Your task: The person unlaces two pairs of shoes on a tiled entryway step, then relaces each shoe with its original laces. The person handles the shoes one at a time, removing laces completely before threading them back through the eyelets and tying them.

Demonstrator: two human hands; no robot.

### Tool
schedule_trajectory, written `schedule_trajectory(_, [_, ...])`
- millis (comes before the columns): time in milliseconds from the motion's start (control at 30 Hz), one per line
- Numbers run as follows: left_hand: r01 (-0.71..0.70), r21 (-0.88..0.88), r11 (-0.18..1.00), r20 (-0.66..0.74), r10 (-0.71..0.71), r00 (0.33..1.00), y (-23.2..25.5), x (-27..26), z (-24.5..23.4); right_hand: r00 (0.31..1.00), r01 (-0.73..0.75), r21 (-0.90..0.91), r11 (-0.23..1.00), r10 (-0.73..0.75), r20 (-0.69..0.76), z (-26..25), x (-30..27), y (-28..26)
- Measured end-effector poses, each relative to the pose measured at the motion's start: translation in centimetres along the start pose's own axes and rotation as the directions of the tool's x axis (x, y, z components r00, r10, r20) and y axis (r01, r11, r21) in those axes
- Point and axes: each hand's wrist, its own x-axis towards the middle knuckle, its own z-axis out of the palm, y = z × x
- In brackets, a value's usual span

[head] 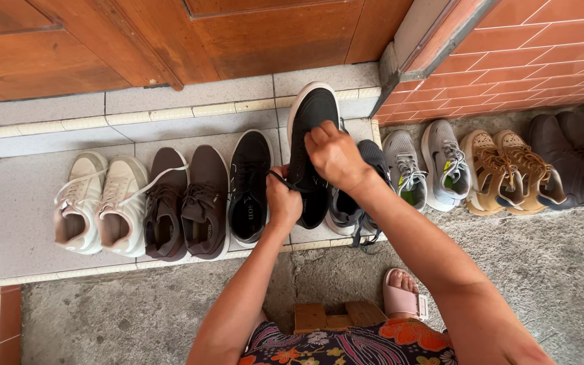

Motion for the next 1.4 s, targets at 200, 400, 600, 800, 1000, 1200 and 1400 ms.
schedule_trajectory(200, [-0.051,0.079,0.996,-0.062,0.056,0.996,-2.0,0.2,-0.1,0.910,-0.258,0.493,0.831,0.380,-0.164,-0.7,0.6,2.6])
schedule_trajectory(400, [-0.011,0.069,0.998,0.006,0.011,1.000,-1.7,-0.2,-0.4,0.844,-0.427,0.664,0.613,0.534,0.049,-1.9,-0.8,5.2])
schedule_trajectory(600, [-0.054,0.062,0.997,0.092,0.048,0.995,0.1,-0.7,0.7,0.973,-0.229,0.189,0.955,0.219,0.071,-0.2,-3.5,-1.0])
schedule_trajectory(800, [-0.025,0.053,0.998,0.050,0.023,0.999,-0.4,-1.0,1.2,0.972,-0.161,0.351,0.923,0.209,-0.105,0.5,-3.6,-0.2])
schedule_trajectory(1000, [0.037,0.057,0.998,0.035,-0.039,0.999,-1.2,-0.6,-0.1,0.775,-0.144,0.855,-0.498,0.481,0.411,0.2,-3.3,5.9])
schedule_trajectory(1200, [-0.010,0.058,0.998,0.058,0.007,0.998,-1.2,-1.3,-0.3,0.692,-0.497,0.852,-0.168,0.515,0.505,-4.1,-3.8,9.1])
schedule_trajectory(1400, [-0.032,0.057,0.998,0.057,0.029,0.998,-0.5,-1.8,0.5,0.962,-0.235,0.416,0.878,0.148,0.231,-2.9,-2.7,2.6])
